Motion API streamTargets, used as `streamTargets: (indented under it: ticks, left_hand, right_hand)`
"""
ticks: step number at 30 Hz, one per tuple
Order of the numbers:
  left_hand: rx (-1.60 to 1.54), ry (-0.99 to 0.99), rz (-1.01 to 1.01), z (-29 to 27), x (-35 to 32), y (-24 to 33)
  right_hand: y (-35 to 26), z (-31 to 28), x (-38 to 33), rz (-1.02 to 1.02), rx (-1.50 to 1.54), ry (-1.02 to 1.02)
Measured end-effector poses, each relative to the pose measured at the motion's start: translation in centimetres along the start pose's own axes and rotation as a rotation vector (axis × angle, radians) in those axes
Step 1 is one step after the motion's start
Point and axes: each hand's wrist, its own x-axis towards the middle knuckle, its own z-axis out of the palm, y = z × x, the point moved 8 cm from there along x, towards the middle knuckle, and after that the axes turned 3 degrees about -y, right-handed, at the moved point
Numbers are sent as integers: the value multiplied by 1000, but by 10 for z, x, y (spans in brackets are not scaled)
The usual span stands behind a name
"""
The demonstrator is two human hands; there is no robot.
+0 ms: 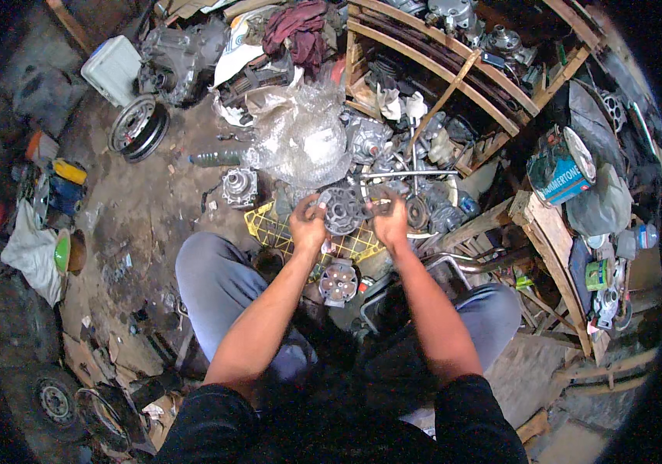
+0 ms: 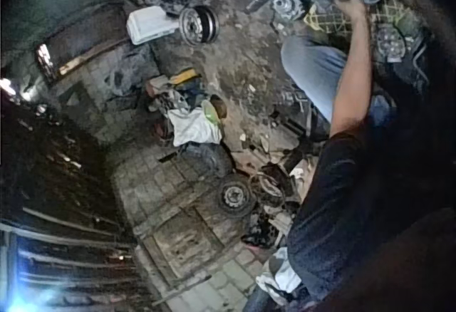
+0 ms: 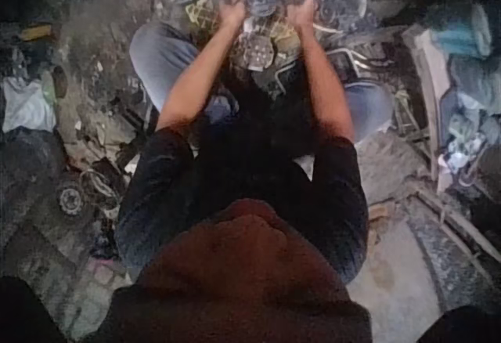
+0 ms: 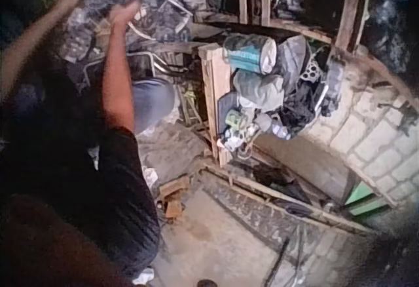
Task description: The person sits on the floor and assembles a circular mechanical component by hand, inserting small parts into a housing and rotating the assembly to check fit. The person handles the component repeatedly, adjusting and repositioning it on a yellow mat.
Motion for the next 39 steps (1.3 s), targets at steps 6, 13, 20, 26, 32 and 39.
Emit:
streamTargets:
  ticks: [6,13,20,26,32,39]
  left_hand:
    - [206,35,-10,0,17,-37]
    - [319,13,-50,-37,10,-49]
    - [312,-35,-129,-51,12,-74]
    - [-35,-186,-465,-20,-9,-76]
    - [-82,-405,-561,5,-44,-85]
    - [636,-164,-148,-49,-64,-221]
  right_hand:
    - [258,7,-12,302,165,-10]
    - [255,69,-87,535,-314,-315]
    - [129,57,-72,81,-252,-390]
    - [-14,44,-75,-332,-163,-694]
    - [25,-19,-68,46,-92,-375]
    - [88,-61,-123,464,216,290]
